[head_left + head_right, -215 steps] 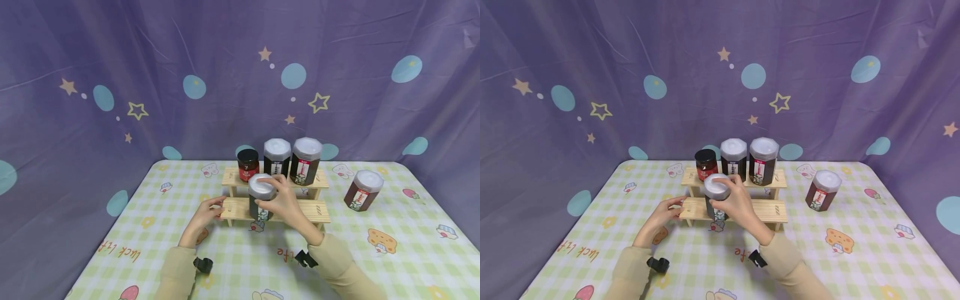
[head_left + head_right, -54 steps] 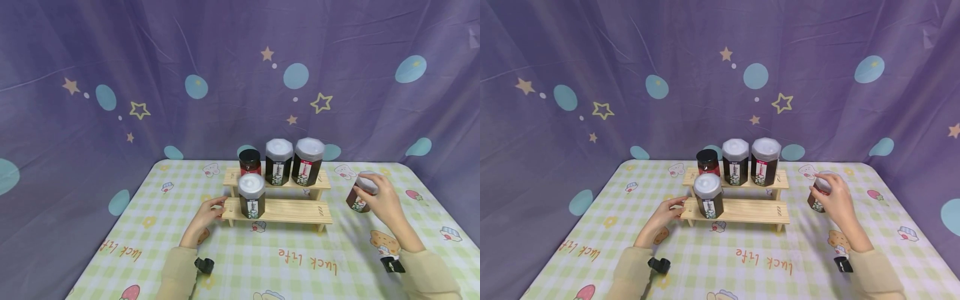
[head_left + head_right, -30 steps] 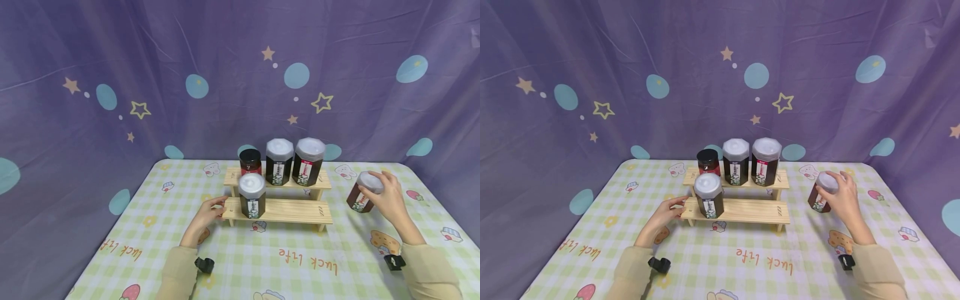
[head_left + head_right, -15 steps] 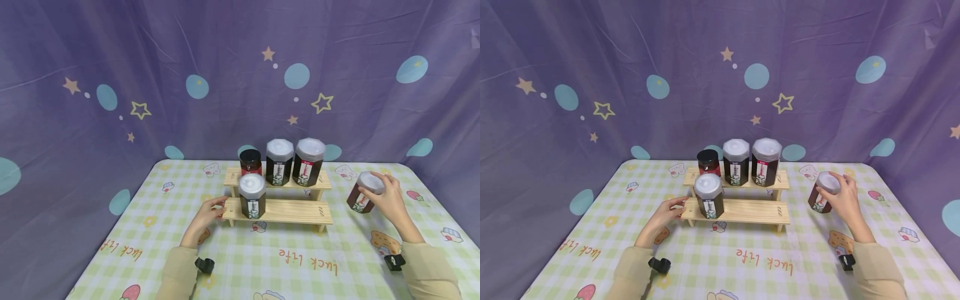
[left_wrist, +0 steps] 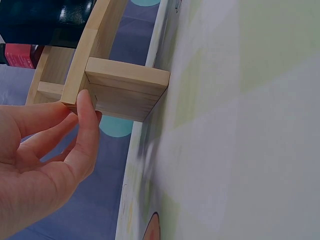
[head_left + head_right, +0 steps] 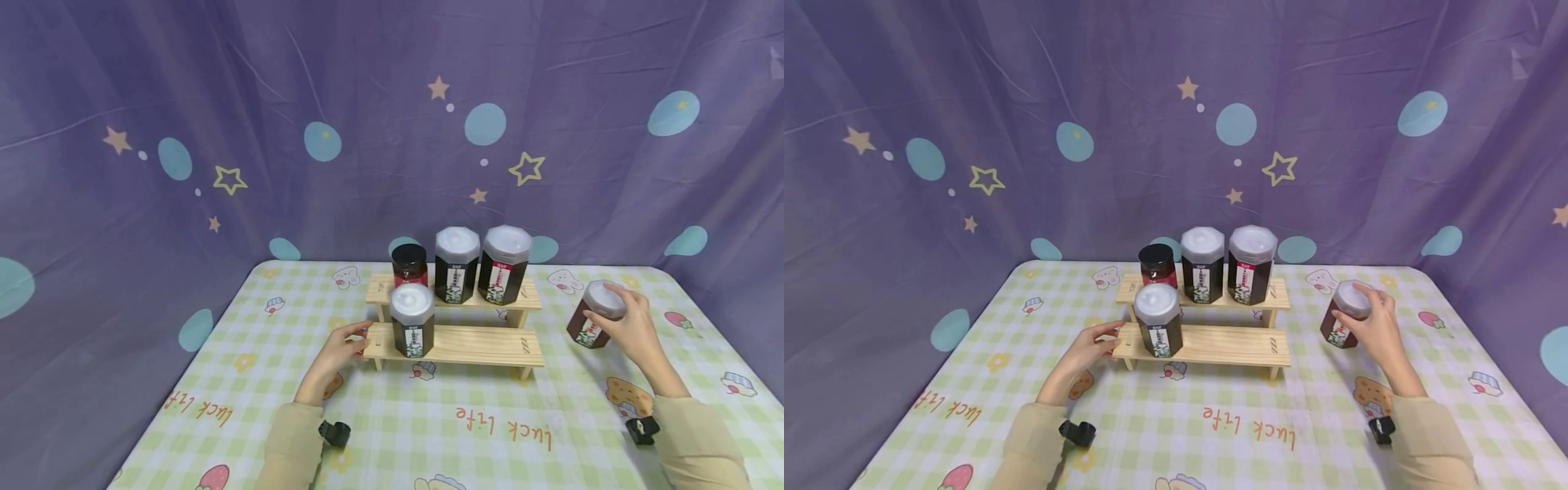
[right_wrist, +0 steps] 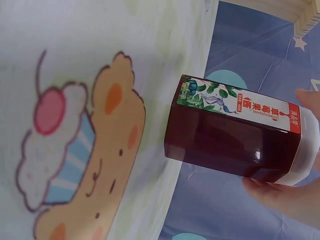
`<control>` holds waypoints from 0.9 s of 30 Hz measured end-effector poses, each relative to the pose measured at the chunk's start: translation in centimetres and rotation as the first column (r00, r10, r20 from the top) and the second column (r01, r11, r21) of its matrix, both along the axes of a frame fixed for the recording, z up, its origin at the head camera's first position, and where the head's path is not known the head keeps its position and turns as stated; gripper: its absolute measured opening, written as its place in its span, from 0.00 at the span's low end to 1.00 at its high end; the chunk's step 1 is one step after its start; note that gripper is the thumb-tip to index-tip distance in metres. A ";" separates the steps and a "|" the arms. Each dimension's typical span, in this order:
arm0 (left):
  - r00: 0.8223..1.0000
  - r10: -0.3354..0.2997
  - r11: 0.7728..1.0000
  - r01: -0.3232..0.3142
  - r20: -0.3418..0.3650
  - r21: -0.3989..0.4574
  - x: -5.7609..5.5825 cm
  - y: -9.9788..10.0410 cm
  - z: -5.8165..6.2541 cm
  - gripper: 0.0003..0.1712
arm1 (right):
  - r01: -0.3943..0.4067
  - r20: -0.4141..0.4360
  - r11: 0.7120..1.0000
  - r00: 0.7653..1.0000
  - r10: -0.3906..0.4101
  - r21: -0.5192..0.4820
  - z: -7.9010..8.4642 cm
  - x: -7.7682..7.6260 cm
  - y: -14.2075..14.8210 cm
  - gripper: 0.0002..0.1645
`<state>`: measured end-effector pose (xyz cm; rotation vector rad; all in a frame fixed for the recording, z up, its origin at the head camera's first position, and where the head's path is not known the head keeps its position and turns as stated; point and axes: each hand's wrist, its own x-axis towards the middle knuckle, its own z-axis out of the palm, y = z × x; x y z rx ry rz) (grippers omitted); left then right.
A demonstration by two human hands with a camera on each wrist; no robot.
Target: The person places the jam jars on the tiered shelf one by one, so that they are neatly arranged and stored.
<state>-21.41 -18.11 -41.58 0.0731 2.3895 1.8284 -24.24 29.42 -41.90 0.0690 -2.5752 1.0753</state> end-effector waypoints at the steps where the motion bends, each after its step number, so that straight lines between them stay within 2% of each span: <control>1: 1.000 0.000 1.000 0.000 -0.001 -0.004 0.2 0.1 0.3 0.24 | 0.000 -0.002 1.000 1.000 0.000 0.001 0.0 0.0 0.0 0.40; 6: 1.000 0.004 1.000 -0.004 -0.003 -0.010 0.6 0.3 0.9 0.24 | 0.006 -0.011 1.000 1.000 -0.006 0.009 -0.2 -0.1 0.1 0.40; 12: 1.000 0.004 1.000 -0.004 -0.002 -0.011 0.5 0.3 0.7 0.24 | 0.025 -0.002 1.000 1.000 -0.025 0.003 -0.3 -0.1 -0.2 0.40; 19: 1.000 0.031 1.000 -0.031 -0.004 -0.005 -1.1 -0.5 -2.1 0.24 | 0.056 0.017 0.998 0.998 -0.056 0.001 -0.3 -0.2 -0.5 0.39; 27: 1.000 0.025 1.000 -0.025 -0.004 -0.013 -1.2 -0.5 -2.1 0.24 | 0.081 -0.011 0.997 0.997 -0.081 0.010 -0.4 -0.2 -0.3 0.38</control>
